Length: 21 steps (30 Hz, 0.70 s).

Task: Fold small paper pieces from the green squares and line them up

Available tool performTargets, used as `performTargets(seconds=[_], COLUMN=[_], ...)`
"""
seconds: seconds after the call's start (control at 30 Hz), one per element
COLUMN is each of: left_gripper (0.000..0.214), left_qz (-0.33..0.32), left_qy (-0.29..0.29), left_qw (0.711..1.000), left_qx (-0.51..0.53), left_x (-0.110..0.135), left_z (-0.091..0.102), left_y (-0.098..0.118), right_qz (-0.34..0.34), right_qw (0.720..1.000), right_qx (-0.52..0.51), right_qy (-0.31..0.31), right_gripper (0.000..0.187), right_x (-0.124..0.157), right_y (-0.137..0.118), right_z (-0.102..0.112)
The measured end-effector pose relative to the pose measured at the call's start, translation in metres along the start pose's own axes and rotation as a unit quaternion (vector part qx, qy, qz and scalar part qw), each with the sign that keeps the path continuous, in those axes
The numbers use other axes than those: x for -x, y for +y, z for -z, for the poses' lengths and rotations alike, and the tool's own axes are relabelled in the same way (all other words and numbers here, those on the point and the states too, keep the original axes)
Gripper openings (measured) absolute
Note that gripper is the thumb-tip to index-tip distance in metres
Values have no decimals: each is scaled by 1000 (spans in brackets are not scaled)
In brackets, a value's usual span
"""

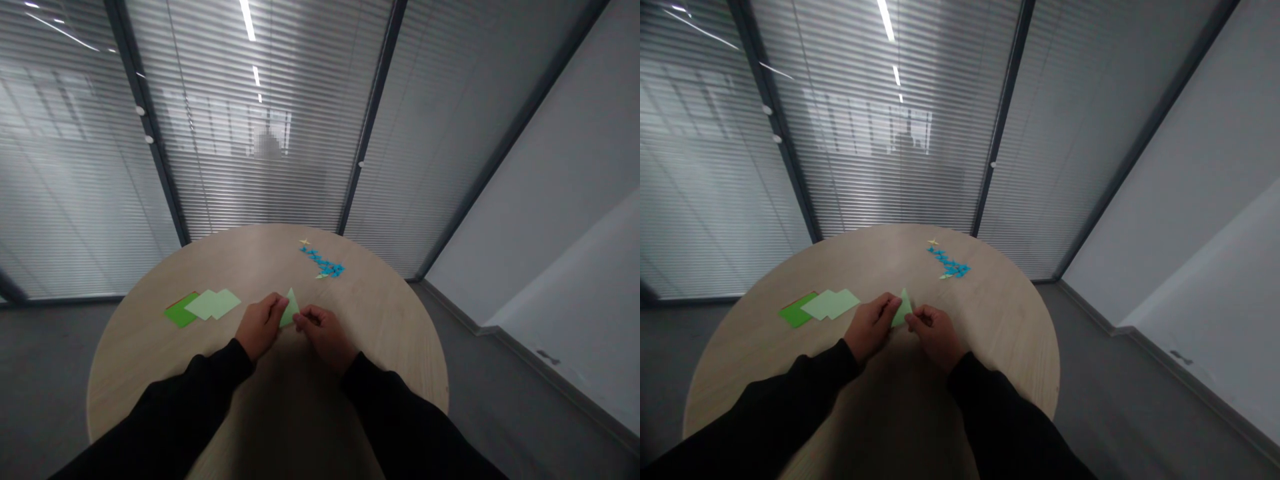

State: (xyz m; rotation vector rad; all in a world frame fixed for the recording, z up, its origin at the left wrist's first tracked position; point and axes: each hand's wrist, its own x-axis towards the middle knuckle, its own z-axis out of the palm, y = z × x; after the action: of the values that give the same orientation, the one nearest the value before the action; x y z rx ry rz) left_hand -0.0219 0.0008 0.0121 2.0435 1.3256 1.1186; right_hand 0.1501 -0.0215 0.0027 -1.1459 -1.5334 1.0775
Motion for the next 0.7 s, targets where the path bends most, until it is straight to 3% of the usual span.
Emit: performTargets(seconds=[0.23, 0.33, 0.4, 0.47, 0.57, 0.7], left_gripper=[37, 31, 52, 67, 62, 61], left_qz=[6, -1, -15, -27, -24, 11], left_qy=[12, 7, 1, -24, -68, -105], left_qw=[1000, 1000, 999, 998, 994, 973], left_qx=[-10, 22, 41, 47, 80, 204], left_x=[0, 1, 1, 1, 1, 1], left_z=[1, -1, -3, -6, -8, -10], left_y=[0, -2, -3, -5, -7, -9], right_qz=[-13, -11, -14, -11, 8, 25], right_qw=[1000, 1000, 998, 997, 997, 998], right_qx=[-4, -10, -27, -38, -29, -10], right_qy=[-3, 24, 50, 68, 67, 53], right_gripper=[31, 31, 33, 34, 34, 33], right_x=[1, -1, -3, -4, -5, -4], right_y=[-4, 0, 4, 6, 5, 1], right_z=[0, 2, 3, 4, 5, 10])
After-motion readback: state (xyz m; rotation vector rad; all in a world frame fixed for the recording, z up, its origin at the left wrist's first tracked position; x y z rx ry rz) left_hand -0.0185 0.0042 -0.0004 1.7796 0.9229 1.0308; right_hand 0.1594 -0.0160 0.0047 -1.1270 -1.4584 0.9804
